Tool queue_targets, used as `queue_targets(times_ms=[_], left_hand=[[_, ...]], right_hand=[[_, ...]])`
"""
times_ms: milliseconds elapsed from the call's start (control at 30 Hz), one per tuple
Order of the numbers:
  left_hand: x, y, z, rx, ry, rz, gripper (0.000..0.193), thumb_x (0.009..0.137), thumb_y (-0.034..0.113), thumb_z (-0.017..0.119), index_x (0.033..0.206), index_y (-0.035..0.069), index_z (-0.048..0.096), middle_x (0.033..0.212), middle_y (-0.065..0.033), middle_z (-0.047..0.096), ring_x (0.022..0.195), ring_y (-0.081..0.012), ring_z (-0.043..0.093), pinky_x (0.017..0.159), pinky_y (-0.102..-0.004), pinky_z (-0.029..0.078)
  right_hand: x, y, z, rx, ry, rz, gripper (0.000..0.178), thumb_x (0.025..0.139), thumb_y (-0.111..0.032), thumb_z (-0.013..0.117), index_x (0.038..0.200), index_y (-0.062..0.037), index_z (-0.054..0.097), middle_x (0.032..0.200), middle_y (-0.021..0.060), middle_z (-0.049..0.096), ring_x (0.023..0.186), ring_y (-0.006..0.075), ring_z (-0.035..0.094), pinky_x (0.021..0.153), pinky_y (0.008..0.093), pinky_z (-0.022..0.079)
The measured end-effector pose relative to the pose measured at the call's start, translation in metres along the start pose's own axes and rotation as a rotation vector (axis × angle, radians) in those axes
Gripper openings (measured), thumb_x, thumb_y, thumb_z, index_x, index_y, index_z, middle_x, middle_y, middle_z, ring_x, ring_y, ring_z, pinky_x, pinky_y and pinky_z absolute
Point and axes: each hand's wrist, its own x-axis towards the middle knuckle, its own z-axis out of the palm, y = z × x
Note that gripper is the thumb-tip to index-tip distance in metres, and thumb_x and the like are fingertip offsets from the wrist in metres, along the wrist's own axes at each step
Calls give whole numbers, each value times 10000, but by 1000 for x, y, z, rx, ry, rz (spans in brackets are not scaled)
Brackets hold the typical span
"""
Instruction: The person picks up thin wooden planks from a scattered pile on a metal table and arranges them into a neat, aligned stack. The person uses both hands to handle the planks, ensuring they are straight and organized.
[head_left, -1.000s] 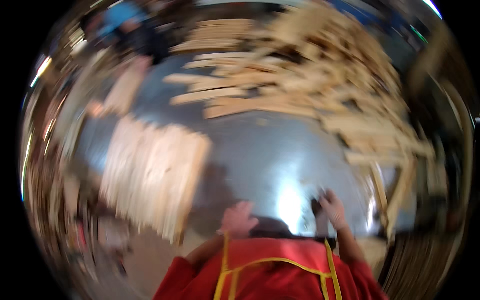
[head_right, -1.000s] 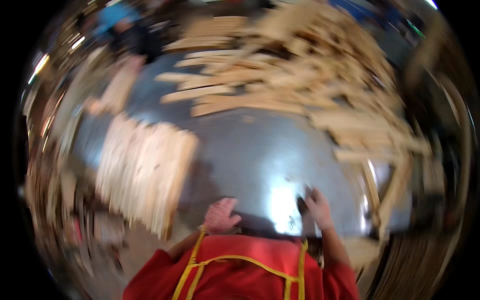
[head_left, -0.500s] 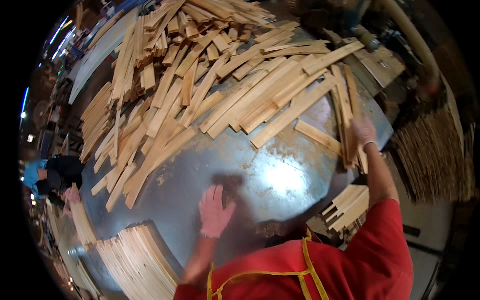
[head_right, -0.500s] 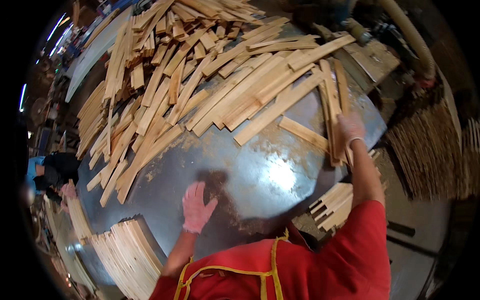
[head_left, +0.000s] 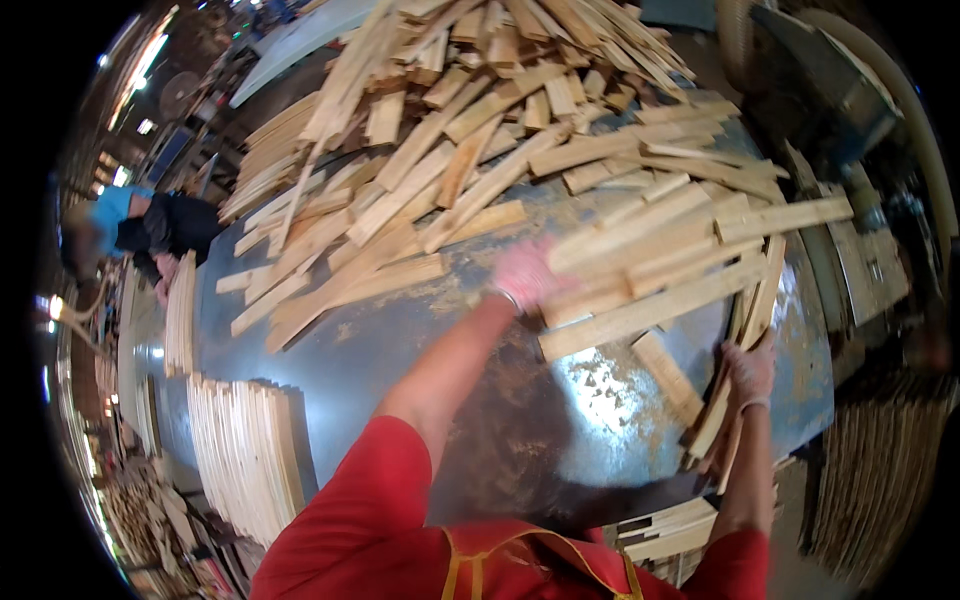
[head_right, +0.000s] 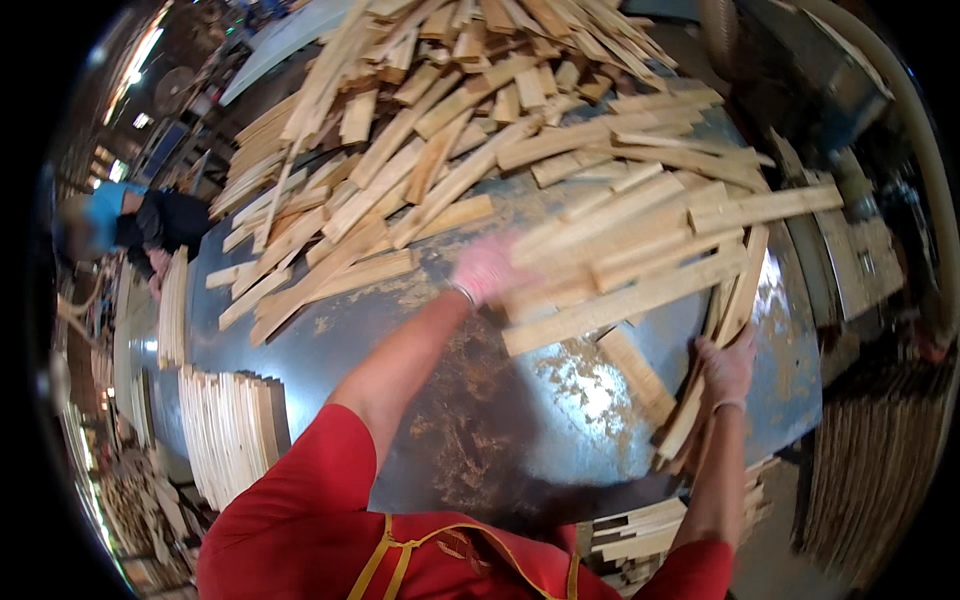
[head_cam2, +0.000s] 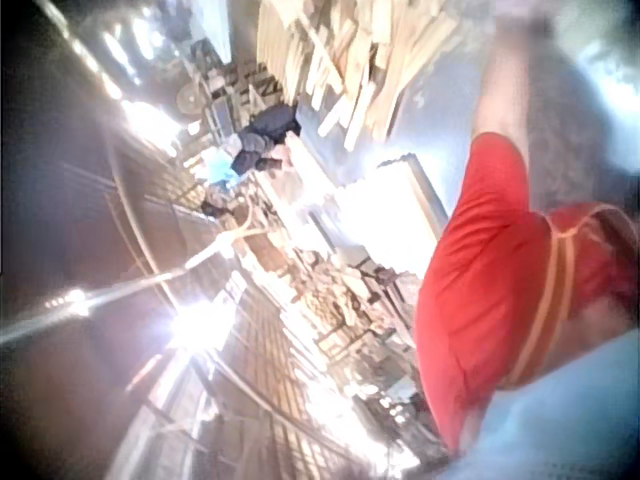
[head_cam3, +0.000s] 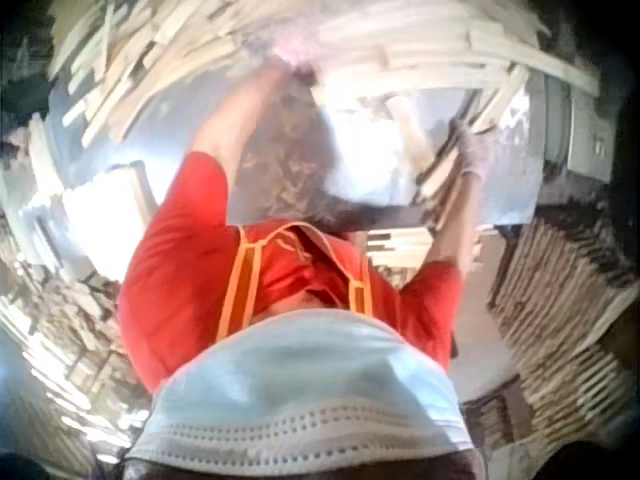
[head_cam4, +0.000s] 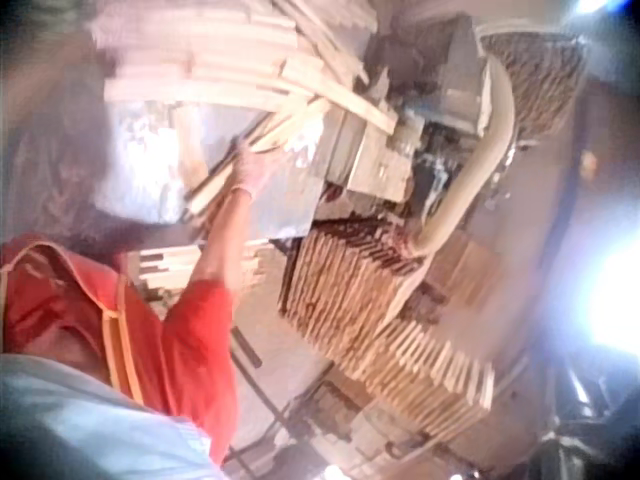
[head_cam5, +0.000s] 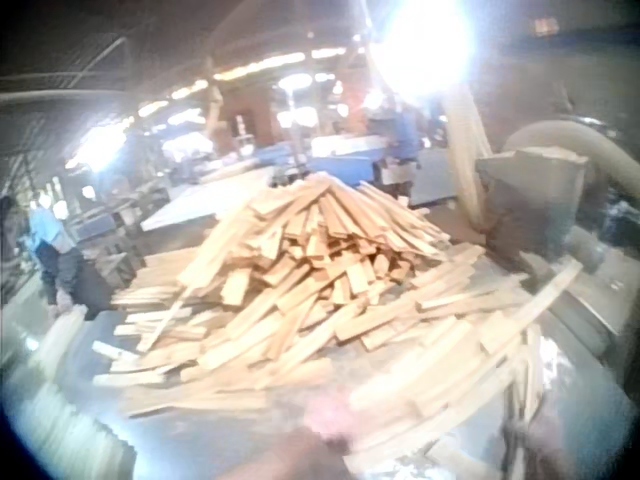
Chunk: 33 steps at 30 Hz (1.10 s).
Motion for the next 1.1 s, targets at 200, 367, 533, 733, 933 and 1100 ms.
queue_targets(times_ms=[200, 367, 533, 733, 933, 1100], left_hand=[[-133, 25, 52, -791, -284, -38, 1056, 765, 452, 907, 1612, 74, 402, 1302, -228, 699, 1189, -318, 677, 1033, -396, 538], [-215, -16, 53, -1231, -341, -185, 784, 824, 248, 890, 1497, 73, 530, 1266, -115, 700, 1168, -236, 641, 1023, -397, 529], [-298, -81, -6, -1521, -332, -232, 676, 853, 141, 869, 1466, 102, 586, 1283, -65, 689, 1187, -170, 609, 1047, -362, 503], [-439, -200, 7, -1162, -40, -321, 742, 845, 206, 834, 1520, 90, 549, 1322, -69, 698, 1187, -169, 627, 1052, -349, 500], [-561, -263, 42, -1269, 213, -592, 610, 873, 252, 798, 1407, 31, 602, 1162, -90, 707, 1081, -150, 617, 959, -334, 535], [-618, -311, 46, -255, 337, -716, 498, 884, 294, 712, 1330, 79, 663, 1312, -134, 655, 1114, -365, 683, 978, -460, 538]], right_hand=[[-89, -30, 95, 850, -62, 43, 980, 884, -6, 739, 1684, -53, 175, 1497, 193, 519, 1285, 296, 574, 1124, 415, 474], [-182, -57, 112, 1128, -235, 151, 954, 929, -34, 710, 1700, -87, 150, 1602, 173, 440, 1384, 314, 517, 1192, 449, 430], [-265, -85, 166, 1224, -370, 90, 882, 952, -85, 694, 1681, -101, 198, 1585, 155, 453, 1403, 306, 497, 1223, 456, 402], [-425, -151, 206, 1156, -713, 180, 818, 950, -42, 690, 1643, -134, 264, 1512, 135, 513, 1317, 310, 572, 1111, 488, 530], [-479, -161, 286, 536, -696, -157, 1017, 815, -190, 853, 1597, -1, 231, 1259, 173, 638, 1141, 280, 631, 996, 362, 530], [-481, -164, 290, 703, -753, -76, 1009, 781, -182, 863, 1585, -21, 275, 1235, 165, 645, 1081, 276, 640, 930, 394, 552]])
